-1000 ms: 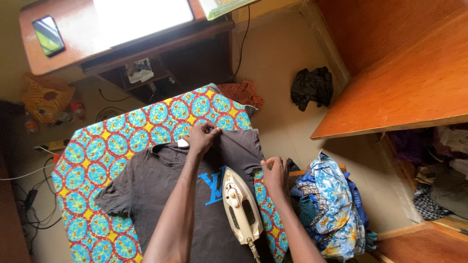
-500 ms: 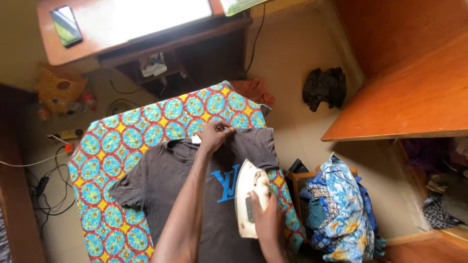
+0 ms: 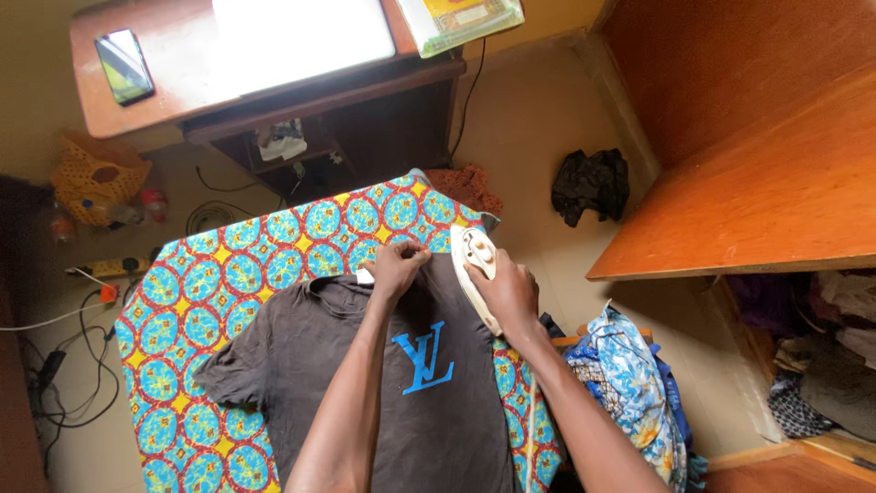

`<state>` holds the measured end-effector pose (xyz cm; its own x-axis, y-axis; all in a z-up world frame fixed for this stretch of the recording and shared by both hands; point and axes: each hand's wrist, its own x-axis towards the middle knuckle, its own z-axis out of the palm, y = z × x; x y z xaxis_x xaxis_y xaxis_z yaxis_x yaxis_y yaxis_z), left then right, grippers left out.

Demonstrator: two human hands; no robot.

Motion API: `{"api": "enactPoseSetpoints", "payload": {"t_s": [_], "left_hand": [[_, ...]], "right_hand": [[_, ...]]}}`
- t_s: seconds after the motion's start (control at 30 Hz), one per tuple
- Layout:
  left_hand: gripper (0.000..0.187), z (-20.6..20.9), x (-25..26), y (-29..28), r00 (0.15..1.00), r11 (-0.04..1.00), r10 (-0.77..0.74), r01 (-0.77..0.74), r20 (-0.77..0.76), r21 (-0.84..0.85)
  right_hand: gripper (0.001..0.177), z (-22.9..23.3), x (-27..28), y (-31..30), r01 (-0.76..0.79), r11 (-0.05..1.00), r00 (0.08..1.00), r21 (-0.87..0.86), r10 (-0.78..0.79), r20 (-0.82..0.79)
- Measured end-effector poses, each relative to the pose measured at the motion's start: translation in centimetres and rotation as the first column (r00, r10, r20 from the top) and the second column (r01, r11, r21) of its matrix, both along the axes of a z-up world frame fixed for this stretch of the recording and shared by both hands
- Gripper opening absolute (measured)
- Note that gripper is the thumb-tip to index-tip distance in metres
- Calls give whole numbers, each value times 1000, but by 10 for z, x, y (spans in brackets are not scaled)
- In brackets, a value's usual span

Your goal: The person irons a dark gray t-shirt on a patterned ironing board. They smooth the fabric with one hand while moving the iron with the other, covering the front and sleeves. The shirt remains on the board throughout the clip.

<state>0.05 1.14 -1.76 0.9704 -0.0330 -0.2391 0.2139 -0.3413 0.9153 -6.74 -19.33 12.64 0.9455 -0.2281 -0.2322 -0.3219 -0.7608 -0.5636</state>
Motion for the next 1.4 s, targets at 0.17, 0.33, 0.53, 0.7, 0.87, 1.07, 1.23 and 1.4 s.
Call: {"api": "enactPoseSetpoints", "payload": {"t_s": [0.17,0.33,0.53,0.7,0.87,1.07,1.23,1.4], "left_hand": [[27,10,-6,9,1000,996,-10,7,-29,-86],[32,15,1,23,987,966,-158,147,-34,-211],[35,22,-6,19,998,985,-55,53,-9,-164],[35,17,-5,19,998,984,-59,57,-6,-167],[33,12,-5,21,998,994,-67,67,6,-85],[32,5,1,23,999,977,-39,38,2,-208],[30,2,-8,25,999,990,-28,23,-39,-141],[39,9,-7,35,997,981,-57,66,54,-183]], "right_hand": [[53,-10,-23,-15,-96,995,979,22,98,-176],[51,-24,14,-8,-5,995,996,-95,14,90],[51,-13,-4,-3,-60,994,985,90,74,-154],[48,-11,-22,11,-40,998,992,38,44,-119],[49,-18,25,17,10,1000,998,-7,-10,-63],[47,-9,-16,5,-87,987,993,135,98,-71],[46,-8,-2,6,-83,994,995,67,87,-52],[47,-21,21,17,-136,984,991,115,134,31]]}}
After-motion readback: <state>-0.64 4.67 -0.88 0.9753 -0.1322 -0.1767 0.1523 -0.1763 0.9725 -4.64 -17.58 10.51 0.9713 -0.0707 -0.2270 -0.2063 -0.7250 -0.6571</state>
